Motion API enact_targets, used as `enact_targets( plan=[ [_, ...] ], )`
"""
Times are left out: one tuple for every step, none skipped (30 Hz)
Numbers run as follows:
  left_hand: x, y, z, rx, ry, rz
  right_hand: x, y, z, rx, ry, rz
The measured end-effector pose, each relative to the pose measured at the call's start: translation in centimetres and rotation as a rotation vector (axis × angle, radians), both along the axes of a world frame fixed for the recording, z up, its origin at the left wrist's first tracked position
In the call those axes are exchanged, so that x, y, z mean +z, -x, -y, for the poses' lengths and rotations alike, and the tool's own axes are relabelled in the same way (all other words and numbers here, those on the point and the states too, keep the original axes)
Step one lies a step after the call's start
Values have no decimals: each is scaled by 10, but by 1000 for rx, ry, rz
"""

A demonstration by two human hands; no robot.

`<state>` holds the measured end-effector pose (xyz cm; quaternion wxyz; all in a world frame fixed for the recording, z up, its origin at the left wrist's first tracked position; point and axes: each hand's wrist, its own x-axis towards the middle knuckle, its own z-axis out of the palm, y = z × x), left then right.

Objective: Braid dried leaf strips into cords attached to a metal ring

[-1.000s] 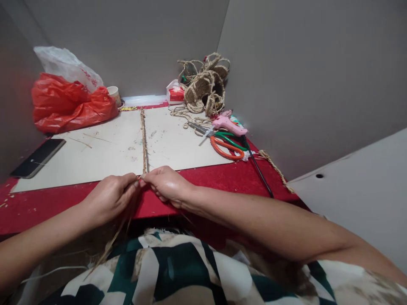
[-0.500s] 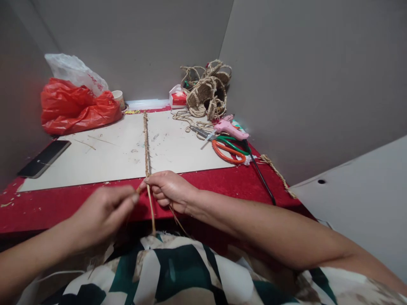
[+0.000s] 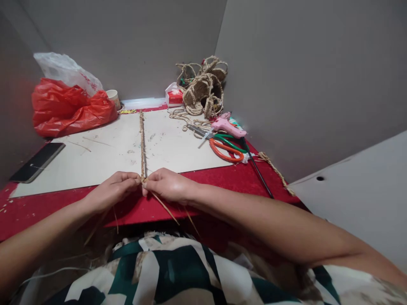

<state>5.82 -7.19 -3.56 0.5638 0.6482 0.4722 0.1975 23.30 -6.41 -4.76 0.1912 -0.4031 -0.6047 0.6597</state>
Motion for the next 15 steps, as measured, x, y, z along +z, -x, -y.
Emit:
enact_targets(
  plan=[
    [0,1,-1,-6,-9,-7,-1,0,-1,20,-127,51],
    [-1,1,-2,-7,-14,-16,-1,0,-2,39,-242,107],
    [-2,1,-2,-5,-17,-27,-1,-1,-2,57,-333,167],
    [-3,1,-3,-3,-17,-35,0,-1,-3,74,-396,227],
    [-4,1,-3,0,-12,-37,2,-2,-3,88,-439,281],
    [-5,1,-3,3,-6,-32,4,-4,-2,102,-467,323],
    [-6,1,-2,6,-1,-26,6,-6,-2,112,-489,354],
    [-6,0,-2,11,3,-23,9,-8,-1,113,-508,375],
    [-7,0,-1,20,4,-22,12,-10,-1,108,-520,391],
    [-7,-1,-1,34,0,-20,15,-12,1,99,-519,396],
    [-7,-2,0,48,-5,-14,17,-13,2,89,-503,388],
    [-7,-3,1,57,-8,3,18,-13,4,79,-474,365],
    [-7,-4,2,62,-7,34,18,-12,7,72,-442,334],
    [-7,-6,3,66,1,75,17,-10,10,70,-421,307],
    [-8,-7,5,73,15,114,15,-8,13,69,-423,293]
  ],
)
